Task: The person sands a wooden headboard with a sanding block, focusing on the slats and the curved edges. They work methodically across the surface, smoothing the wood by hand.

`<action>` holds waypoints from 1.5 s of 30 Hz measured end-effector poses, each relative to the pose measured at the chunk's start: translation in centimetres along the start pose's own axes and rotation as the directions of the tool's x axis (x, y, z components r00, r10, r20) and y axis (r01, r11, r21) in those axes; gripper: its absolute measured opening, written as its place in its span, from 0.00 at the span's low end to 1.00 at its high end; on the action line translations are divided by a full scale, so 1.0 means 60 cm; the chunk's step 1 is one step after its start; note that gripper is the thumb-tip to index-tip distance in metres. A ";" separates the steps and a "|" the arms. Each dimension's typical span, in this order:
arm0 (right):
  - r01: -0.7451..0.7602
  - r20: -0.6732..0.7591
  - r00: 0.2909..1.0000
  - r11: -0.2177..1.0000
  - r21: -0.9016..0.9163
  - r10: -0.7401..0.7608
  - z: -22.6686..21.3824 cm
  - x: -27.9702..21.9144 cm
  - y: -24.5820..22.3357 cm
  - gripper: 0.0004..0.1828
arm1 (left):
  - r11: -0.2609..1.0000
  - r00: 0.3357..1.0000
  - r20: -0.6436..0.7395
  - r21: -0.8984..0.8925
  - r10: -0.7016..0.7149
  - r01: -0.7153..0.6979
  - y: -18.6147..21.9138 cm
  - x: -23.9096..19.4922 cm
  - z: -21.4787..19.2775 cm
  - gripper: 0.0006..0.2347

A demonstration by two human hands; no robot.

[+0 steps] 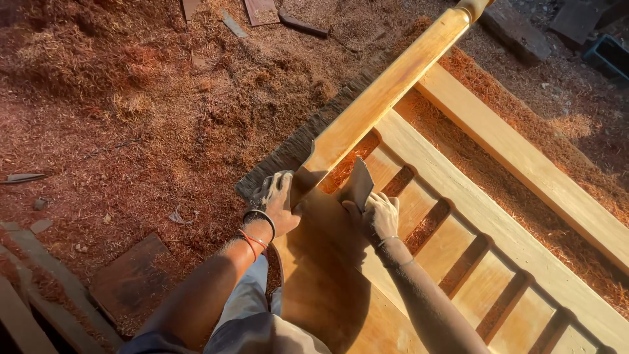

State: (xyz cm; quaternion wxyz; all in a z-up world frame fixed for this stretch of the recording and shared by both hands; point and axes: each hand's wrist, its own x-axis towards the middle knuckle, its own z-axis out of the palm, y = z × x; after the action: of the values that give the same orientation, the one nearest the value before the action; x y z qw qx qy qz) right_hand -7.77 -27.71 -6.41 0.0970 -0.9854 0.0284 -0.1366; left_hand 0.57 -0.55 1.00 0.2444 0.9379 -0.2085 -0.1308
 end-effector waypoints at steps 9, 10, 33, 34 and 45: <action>-0.067 0.080 0.994 0.997 -0.030 0.069 -0.065 -0.013 0.000 0.31 | 0.998 0.999 -0.018 0.058 0.038 -0.037 -0.023 0.009 0.027 0.34; -0.064 0.072 0.995 0.997 -0.031 0.067 -0.063 -0.005 0.001 0.31 | 0.997 0.999 -0.025 0.060 0.041 -0.040 -0.014 0.017 0.012 0.34; 0.082 -0.171 0.984 0.973 0.214 -0.046 0.056 0.004 0.004 0.17 | 0.989 0.979 -0.163 0.103 0.119 -0.104 -0.050 0.012 0.073 0.37; 0.079 -0.170 0.985 0.973 0.215 -0.042 0.028 -0.007 0.003 0.17 | 0.989 0.980 -0.159 0.103 0.121 -0.105 -0.040 0.007 0.056 0.37; 0.069 -0.229 0.973 0.973 0.219 -0.017 0.118 0.018 0.019 0.15 | 1.000 0.999 -0.044 -0.002 0.017 -0.017 -0.007 0.002 0.015 0.35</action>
State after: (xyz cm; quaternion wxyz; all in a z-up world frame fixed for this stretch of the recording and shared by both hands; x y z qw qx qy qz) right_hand -4.85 -27.59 -13.02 0.2014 -0.9465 0.0021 -0.2521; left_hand 0.51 -0.64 0.02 0.2511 0.9385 -0.2108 -0.1085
